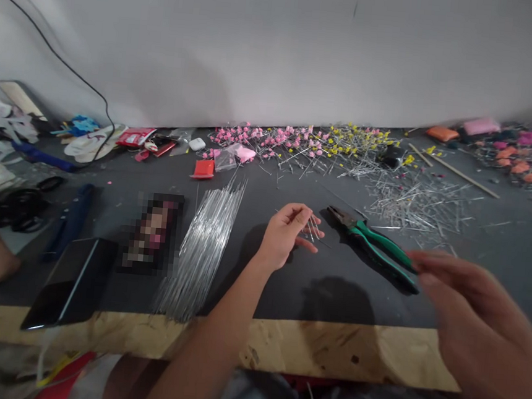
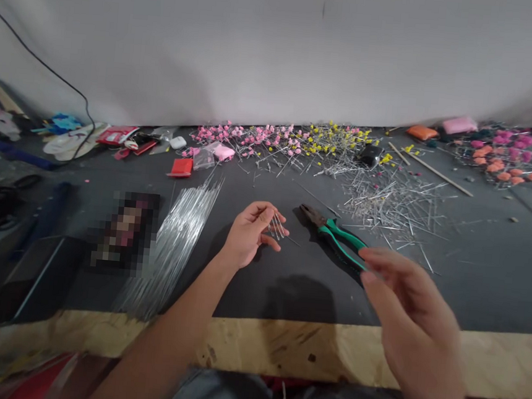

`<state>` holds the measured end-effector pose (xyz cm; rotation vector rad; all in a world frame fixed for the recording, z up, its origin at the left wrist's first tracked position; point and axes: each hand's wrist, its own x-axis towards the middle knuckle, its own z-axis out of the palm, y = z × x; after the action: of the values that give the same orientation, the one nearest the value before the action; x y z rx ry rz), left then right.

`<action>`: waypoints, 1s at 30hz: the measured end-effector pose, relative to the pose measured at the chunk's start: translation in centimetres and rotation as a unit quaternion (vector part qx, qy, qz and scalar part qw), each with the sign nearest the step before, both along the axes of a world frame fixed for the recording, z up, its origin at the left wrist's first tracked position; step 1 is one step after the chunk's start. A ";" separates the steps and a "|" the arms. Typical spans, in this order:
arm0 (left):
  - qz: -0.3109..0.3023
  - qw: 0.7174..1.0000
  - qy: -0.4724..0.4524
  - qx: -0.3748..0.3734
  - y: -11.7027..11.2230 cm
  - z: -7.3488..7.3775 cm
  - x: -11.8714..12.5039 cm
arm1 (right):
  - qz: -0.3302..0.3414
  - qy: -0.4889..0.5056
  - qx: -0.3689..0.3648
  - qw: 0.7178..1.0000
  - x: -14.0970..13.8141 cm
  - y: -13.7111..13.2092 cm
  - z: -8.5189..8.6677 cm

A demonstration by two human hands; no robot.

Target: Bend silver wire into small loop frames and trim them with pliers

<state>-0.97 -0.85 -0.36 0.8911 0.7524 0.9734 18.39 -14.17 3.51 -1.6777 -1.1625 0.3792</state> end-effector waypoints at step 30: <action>0.041 0.984 0.148 0.088 -0.3 -0.3 0.8 | 0.235 0.105 -0.371 0.892 4.6 5.0 -0.2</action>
<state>-0.16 -1.20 -0.64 1.1840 0.9708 1.0023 22.96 -9.13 3.30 -1.8903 -1.3433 1.4235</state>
